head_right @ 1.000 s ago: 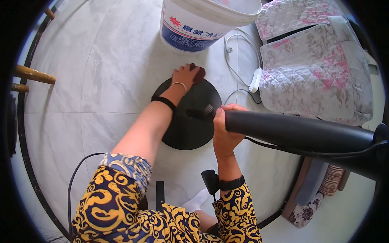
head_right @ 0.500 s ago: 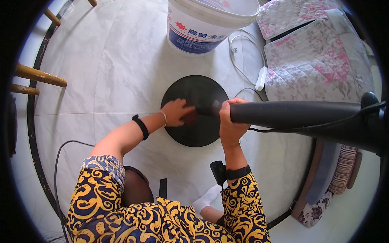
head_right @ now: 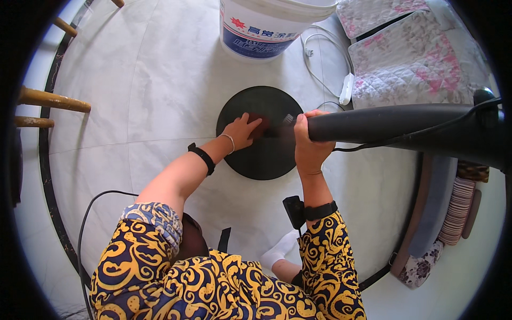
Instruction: The recorder is cleaning a black electric fan using a red cloth and a bucket of water.
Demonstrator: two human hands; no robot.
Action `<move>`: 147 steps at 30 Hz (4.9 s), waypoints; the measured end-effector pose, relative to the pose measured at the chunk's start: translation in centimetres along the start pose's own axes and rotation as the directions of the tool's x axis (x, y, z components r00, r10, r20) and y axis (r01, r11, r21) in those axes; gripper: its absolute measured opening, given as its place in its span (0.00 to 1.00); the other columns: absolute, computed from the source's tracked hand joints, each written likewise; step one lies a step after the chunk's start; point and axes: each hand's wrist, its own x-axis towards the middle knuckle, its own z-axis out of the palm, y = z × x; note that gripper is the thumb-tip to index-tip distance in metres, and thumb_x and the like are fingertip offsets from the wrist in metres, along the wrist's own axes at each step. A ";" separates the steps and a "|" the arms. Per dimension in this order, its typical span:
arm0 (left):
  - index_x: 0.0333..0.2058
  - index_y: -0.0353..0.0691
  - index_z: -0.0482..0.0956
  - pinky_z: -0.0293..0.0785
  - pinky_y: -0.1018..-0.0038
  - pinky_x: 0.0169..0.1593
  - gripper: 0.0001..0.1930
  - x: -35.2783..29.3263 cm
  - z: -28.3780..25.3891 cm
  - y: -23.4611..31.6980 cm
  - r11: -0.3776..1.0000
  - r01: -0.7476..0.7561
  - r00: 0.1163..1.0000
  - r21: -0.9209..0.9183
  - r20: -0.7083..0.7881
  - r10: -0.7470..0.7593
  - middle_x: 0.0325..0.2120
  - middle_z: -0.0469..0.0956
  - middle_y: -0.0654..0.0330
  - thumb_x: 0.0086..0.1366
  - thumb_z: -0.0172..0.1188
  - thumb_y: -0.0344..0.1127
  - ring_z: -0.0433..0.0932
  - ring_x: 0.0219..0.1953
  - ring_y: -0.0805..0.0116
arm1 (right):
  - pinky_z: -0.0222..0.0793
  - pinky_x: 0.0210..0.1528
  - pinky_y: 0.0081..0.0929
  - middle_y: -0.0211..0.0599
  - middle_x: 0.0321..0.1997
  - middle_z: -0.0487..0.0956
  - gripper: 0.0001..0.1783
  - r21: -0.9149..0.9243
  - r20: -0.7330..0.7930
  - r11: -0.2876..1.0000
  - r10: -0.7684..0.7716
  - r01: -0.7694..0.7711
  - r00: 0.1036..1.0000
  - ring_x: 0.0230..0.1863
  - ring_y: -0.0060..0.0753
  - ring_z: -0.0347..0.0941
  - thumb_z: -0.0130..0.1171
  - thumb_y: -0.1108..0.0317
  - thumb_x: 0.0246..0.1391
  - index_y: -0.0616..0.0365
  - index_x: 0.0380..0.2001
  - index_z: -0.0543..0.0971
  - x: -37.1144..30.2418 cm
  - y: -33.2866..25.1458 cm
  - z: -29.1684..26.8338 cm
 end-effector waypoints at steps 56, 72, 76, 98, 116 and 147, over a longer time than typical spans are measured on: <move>0.54 0.56 0.62 0.74 0.66 0.38 0.23 -3.9 3.4 4.4 0.985 0.137 0.990 0.101 -0.052 -0.132 0.41 0.65 0.49 0.59 0.46 0.31 0.75 0.35 0.54 | 0.65 0.36 0.18 0.30 0.28 0.71 0.09 0.098 0.052 0.994 -0.052 0.047 0.997 0.29 0.21 0.67 0.60 0.75 0.41 0.61 0.27 0.71 0.2 0.9 -0.1; 0.59 0.56 0.54 0.69 0.59 0.46 0.36 -3.7 0.9 -6.1 0.917 0.333 0.808 -0.221 -0.435 -0.398 0.47 0.60 0.40 0.50 0.53 0.23 0.69 0.43 0.40 | 0.65 0.38 0.19 0.31 0.28 0.72 0.09 0.187 0.043 0.982 -0.047 0.038 0.998 0.30 0.22 0.68 0.61 0.75 0.40 0.62 0.26 0.71 -0.4 0.5 0.4; 0.59 0.54 0.51 0.69 0.58 0.46 0.37 -6.2 3.2 -2.5 0.758 0.550 0.703 -0.351 -0.297 -0.647 0.48 0.57 0.37 0.51 0.51 0.22 0.69 0.43 0.39 | 0.65 0.38 0.19 0.31 0.28 0.72 0.10 0.171 0.017 0.985 -0.028 0.024 0.999 0.30 0.22 0.68 0.61 0.75 0.40 0.62 0.26 0.71 -0.4 0.9 0.4; 0.57 0.49 0.52 0.67 0.69 0.10 0.34 -11.2 -2.8 0.5 0.167 0.265 0.739 -0.950 0.089 -0.668 0.17 0.73 0.49 0.49 0.42 0.19 0.74 0.12 0.60 | 0.66 0.36 0.21 0.34 0.28 0.75 0.19 0.095 0.081 0.995 0.019 -0.026 0.997 0.29 0.24 0.70 0.66 0.67 0.36 0.65 0.30 0.70 -0.3 0.7 0.7; 0.46 0.43 0.70 0.74 0.71 0.37 0.16 -12.2 7.9 6.9 -0.057 0.663 0.718 -0.746 0.656 -0.232 0.38 0.75 0.57 0.58 0.55 0.31 0.75 0.39 0.65 | 0.66 0.38 0.23 0.36 0.33 0.74 0.29 -0.062 0.200 0.995 -0.060 0.073 0.978 0.34 0.28 0.71 0.71 0.59 0.33 0.64 0.36 0.69 -1.7 1.7 0.5; 0.47 0.32 0.67 0.69 0.82 0.36 0.27 -1.2 -7.9 10.7 0.925 -0.148 0.880 -0.351 -0.473 -0.038 0.27 0.73 0.65 0.48 0.67 0.29 0.71 0.30 0.78 | 0.65 0.45 0.44 0.44 0.52 0.65 0.21 -0.720 0.495 0.647 0.229 0.249 0.838 0.49 0.48 0.65 0.54 0.69 0.39 0.50 0.43 0.70 0.6 18.9 -3.3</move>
